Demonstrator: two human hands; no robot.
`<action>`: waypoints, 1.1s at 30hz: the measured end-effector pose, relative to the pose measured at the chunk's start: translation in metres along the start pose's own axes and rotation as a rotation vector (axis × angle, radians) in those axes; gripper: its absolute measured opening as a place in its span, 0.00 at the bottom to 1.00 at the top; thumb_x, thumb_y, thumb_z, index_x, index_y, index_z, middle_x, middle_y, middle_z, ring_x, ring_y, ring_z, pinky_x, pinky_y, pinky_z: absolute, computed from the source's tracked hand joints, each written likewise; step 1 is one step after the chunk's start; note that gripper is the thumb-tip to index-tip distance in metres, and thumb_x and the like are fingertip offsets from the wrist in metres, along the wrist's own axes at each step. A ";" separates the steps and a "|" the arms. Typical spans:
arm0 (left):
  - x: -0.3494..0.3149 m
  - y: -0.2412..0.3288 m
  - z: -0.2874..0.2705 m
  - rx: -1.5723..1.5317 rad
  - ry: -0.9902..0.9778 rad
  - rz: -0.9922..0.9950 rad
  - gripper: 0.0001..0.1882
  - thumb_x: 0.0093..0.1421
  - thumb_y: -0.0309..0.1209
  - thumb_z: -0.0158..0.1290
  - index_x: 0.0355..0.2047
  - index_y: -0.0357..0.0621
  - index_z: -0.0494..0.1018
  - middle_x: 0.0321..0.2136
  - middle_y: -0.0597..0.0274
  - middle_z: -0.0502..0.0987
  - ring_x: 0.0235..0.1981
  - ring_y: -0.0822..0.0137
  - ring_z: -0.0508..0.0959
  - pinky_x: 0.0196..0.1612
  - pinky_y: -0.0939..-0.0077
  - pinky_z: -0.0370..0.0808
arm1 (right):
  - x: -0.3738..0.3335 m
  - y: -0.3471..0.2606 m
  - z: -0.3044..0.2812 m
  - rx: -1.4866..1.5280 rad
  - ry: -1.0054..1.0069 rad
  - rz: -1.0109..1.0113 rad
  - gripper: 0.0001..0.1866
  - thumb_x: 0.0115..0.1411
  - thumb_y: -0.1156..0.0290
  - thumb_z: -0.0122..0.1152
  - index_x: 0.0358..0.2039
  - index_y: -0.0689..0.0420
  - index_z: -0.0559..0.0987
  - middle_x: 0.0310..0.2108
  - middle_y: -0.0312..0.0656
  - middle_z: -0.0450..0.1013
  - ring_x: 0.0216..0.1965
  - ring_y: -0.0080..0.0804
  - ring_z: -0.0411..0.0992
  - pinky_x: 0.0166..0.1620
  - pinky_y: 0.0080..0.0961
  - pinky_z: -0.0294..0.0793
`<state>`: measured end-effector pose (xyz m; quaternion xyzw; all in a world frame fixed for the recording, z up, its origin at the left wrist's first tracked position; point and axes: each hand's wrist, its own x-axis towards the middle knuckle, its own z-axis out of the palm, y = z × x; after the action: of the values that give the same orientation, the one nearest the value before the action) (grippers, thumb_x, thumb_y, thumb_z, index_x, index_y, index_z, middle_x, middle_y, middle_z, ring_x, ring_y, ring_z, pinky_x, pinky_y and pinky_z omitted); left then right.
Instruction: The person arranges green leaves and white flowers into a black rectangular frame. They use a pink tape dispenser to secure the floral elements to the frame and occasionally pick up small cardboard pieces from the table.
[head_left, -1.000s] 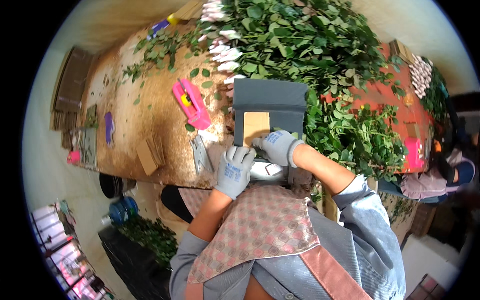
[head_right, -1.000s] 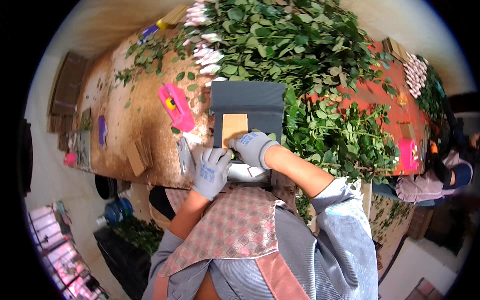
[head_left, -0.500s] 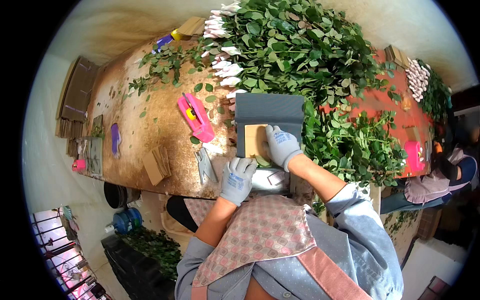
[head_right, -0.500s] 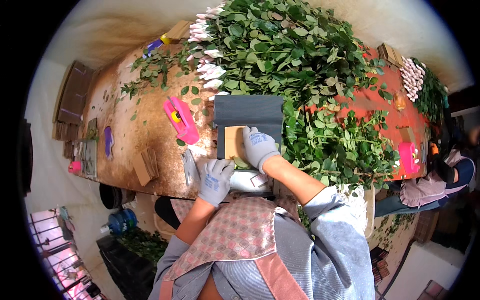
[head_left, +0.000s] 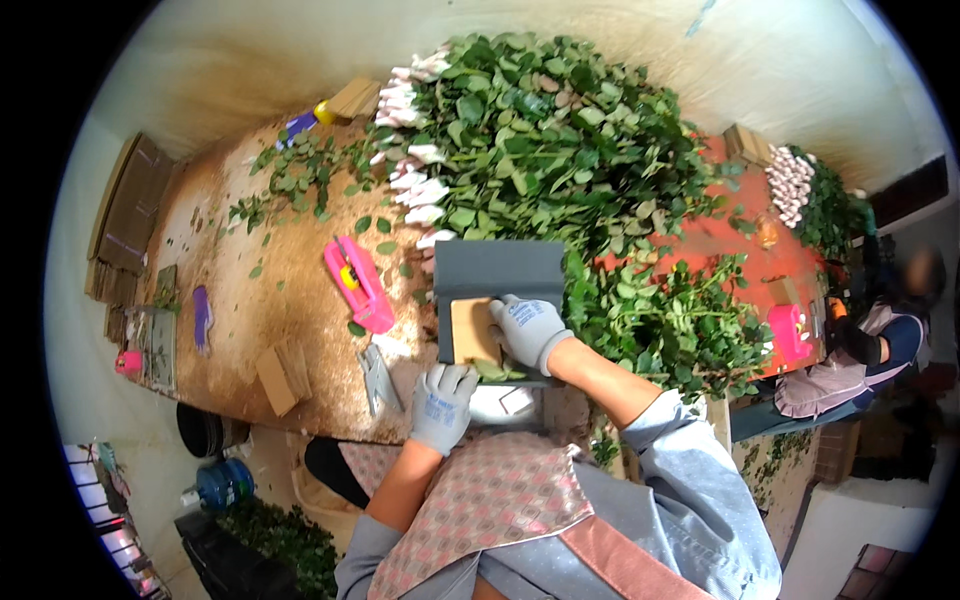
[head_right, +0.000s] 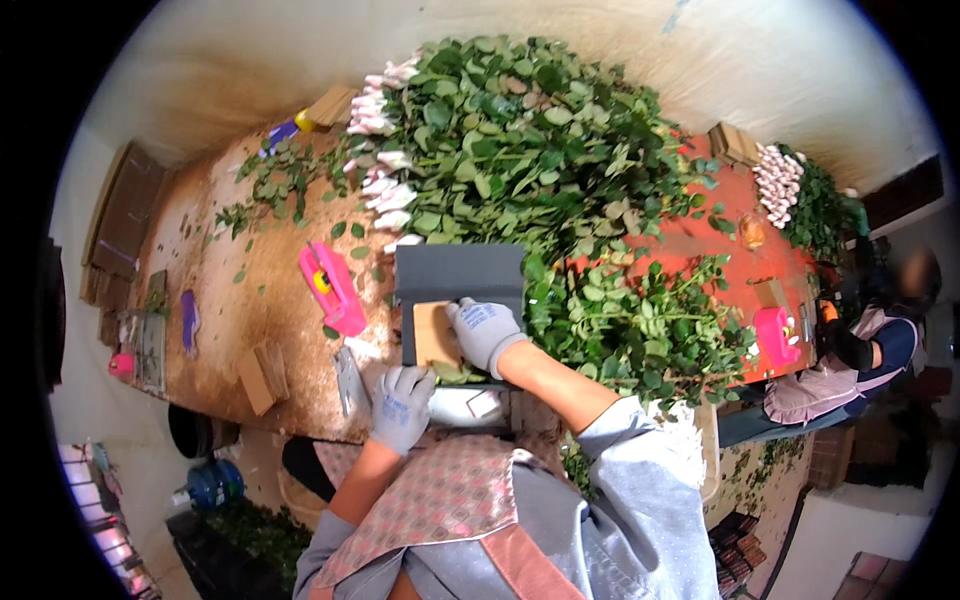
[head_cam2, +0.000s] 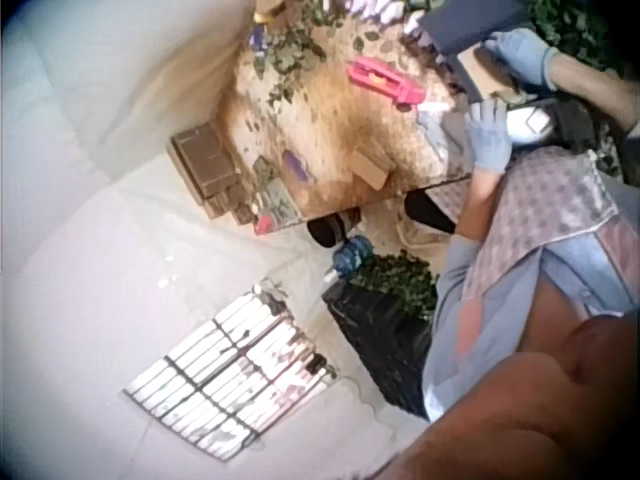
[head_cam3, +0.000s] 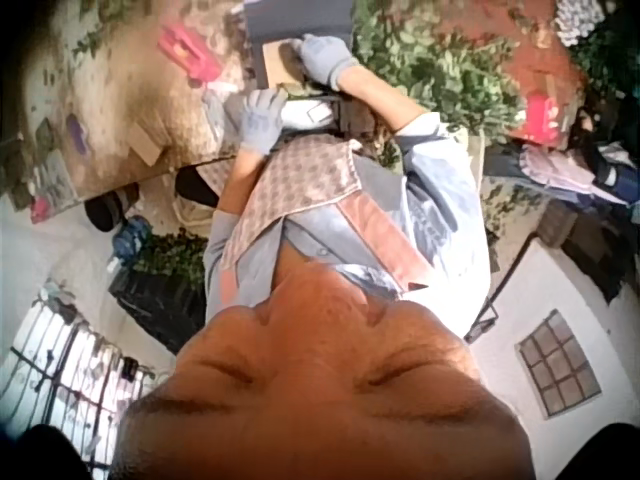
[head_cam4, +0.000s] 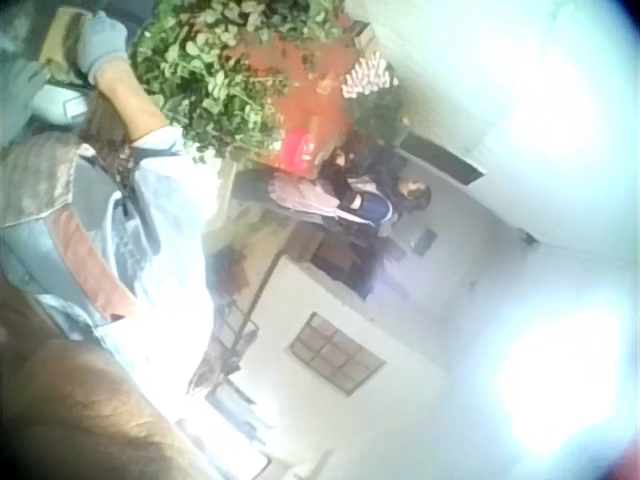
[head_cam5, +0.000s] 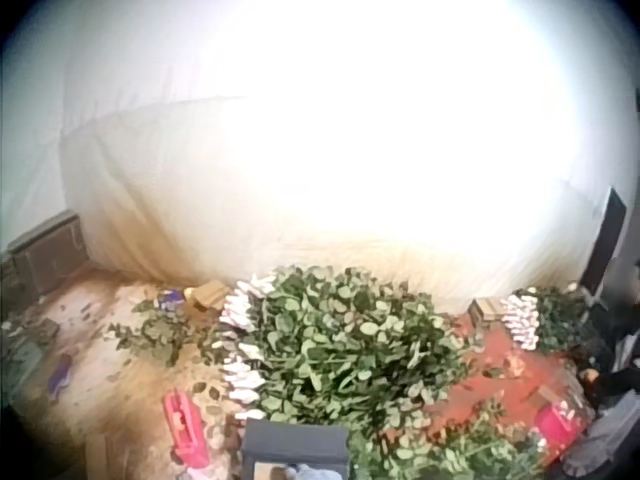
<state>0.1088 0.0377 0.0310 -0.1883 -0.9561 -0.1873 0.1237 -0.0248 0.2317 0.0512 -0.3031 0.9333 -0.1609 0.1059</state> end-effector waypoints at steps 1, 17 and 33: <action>0.000 0.000 -0.001 -0.014 0.012 0.005 0.12 0.54 0.28 0.54 0.40 0.49 0.78 0.40 0.67 0.76 0.42 0.59 0.74 0.43 0.59 0.70 | 0.005 -0.001 -0.016 0.012 0.064 -0.019 0.12 0.64 0.63 0.57 0.43 0.56 0.74 0.42 0.52 0.76 0.40 0.53 0.79 0.42 0.45 0.78; -0.004 0.002 0.001 -0.023 0.050 0.000 0.15 0.53 0.27 0.58 0.43 0.47 0.79 0.41 0.63 0.76 0.43 0.56 0.73 0.47 0.57 0.70 | 0.163 0.159 -0.095 -0.475 0.195 0.354 0.17 0.67 0.69 0.49 0.54 0.56 0.76 0.51 0.47 0.76 0.55 0.45 0.74 0.53 0.43 0.73; -0.006 0.003 0.004 0.025 0.064 -0.009 0.16 0.51 0.28 0.59 0.42 0.49 0.77 0.40 0.65 0.74 0.43 0.58 0.73 0.44 0.58 0.69 | 0.145 0.157 -0.087 -0.408 0.102 0.220 0.22 0.62 0.71 0.53 0.58 0.57 0.71 0.57 0.53 0.71 0.63 0.54 0.67 0.61 0.51 0.68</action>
<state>0.1147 0.0399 0.0263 -0.1764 -0.9547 -0.1821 0.1558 -0.2488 0.2859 0.0599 -0.2061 0.9780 0.0287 0.0119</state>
